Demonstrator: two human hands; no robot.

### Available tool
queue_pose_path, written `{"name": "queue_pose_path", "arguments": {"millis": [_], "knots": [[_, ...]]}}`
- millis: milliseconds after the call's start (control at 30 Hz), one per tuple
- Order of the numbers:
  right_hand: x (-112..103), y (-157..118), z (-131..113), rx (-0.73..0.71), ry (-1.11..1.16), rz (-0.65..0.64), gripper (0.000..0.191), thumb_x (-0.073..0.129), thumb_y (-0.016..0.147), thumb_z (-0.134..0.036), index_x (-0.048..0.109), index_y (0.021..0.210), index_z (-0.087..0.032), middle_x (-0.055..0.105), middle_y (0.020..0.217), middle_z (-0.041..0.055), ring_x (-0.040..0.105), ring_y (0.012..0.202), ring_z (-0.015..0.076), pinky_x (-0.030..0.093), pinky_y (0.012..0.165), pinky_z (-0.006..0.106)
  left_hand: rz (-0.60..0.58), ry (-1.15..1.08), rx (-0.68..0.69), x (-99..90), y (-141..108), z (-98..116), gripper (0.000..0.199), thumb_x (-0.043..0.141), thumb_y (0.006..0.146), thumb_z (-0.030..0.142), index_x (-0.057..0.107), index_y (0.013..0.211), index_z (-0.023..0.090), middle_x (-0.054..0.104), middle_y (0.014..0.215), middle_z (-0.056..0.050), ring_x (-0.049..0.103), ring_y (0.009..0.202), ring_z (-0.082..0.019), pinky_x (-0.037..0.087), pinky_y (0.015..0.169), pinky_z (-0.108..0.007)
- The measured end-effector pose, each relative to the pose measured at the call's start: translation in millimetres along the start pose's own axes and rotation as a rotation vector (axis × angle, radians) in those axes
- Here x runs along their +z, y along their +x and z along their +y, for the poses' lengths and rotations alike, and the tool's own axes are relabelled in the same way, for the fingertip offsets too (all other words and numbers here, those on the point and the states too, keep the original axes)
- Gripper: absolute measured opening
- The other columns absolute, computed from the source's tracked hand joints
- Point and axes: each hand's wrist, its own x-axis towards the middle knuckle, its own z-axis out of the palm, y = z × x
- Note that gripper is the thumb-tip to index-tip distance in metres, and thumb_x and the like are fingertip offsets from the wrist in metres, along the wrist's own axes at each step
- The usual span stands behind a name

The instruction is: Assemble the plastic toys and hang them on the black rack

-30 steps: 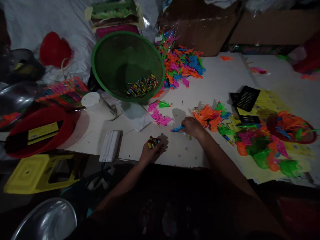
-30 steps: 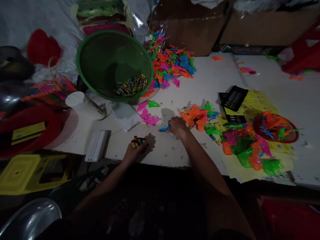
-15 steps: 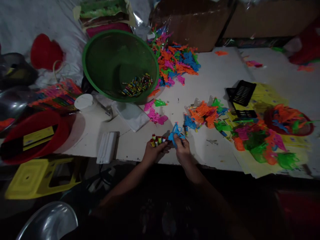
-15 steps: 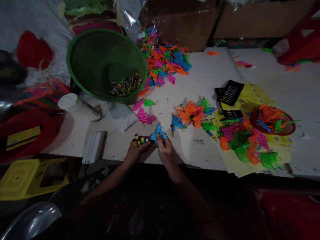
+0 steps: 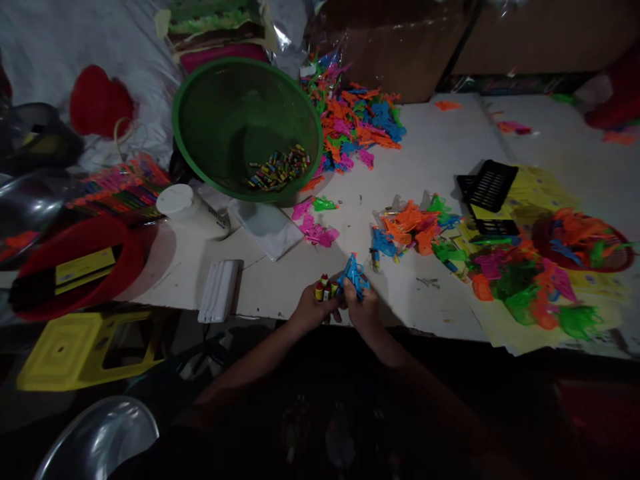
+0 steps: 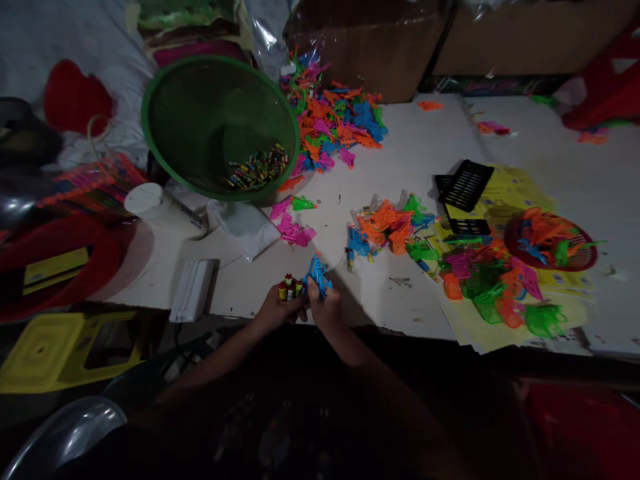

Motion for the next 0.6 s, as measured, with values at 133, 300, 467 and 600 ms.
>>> {"name": "queue_pose_path", "arguments": {"millis": [133,300,467,600], "knots": [[-42.7,35.8,-0.5,-0.005,-0.284,0.005,0.033,0.045,0.078,-0.046,0.061,0.070,-0.019,0.061,0.065,0.0055,0.056,0.065,0.0202,0.043,0.061,0.032,0.090,-0.126,-0.060,-15.1,9.2,-9.3,0.037,0.072,0.057,0.033,0.058,0.085,0.013,0.064,0.063,-0.003,0.061,0.054,-0.016,0.042,0.039,-0.021],[-50.7,101.4,-6.8,-0.113,-0.701,0.262,0.042,0.048,0.080,-0.036,0.056,0.111,-0.007,0.053,0.117,0.0202,0.041,0.113,0.0329,0.029,0.093,0.047,0.313,-0.270,-0.098,-42.5,21.4,-16.2,0.029,0.072,0.058,0.027,0.058,0.079,0.013,0.055,0.050,0.002,0.052,0.045,-0.009,0.038,0.044,-0.020],[18.7,133.1,-4.7,-0.333,-0.867,-0.291,0.052,0.055,0.078,-0.026,0.043,0.127,-0.012,0.047,0.128,0.0148,0.041,0.117,0.0273,0.028,0.098,0.039,0.236,-0.285,-0.105,-32.7,17.5,-13.3,0.040,0.071,0.060,0.028,0.057,0.094,0.013,0.065,0.080,-0.006,0.060,0.057,-0.013,0.044,0.048,-0.021],[26.0,116.9,8.6,-0.228,-0.779,-0.257,0.040,0.058,0.074,-0.023,0.056,0.113,-0.015,0.060,0.110,0.0135,0.050,0.105,0.0265,0.034,0.092,0.039,0.310,-0.207,-0.023,-35.8,9.4,-15.4,0.036,0.071,0.060,0.034,0.055,0.084,0.012,0.063,0.073,-0.004,0.060,0.054,-0.013,0.043,0.043,-0.020]]}}
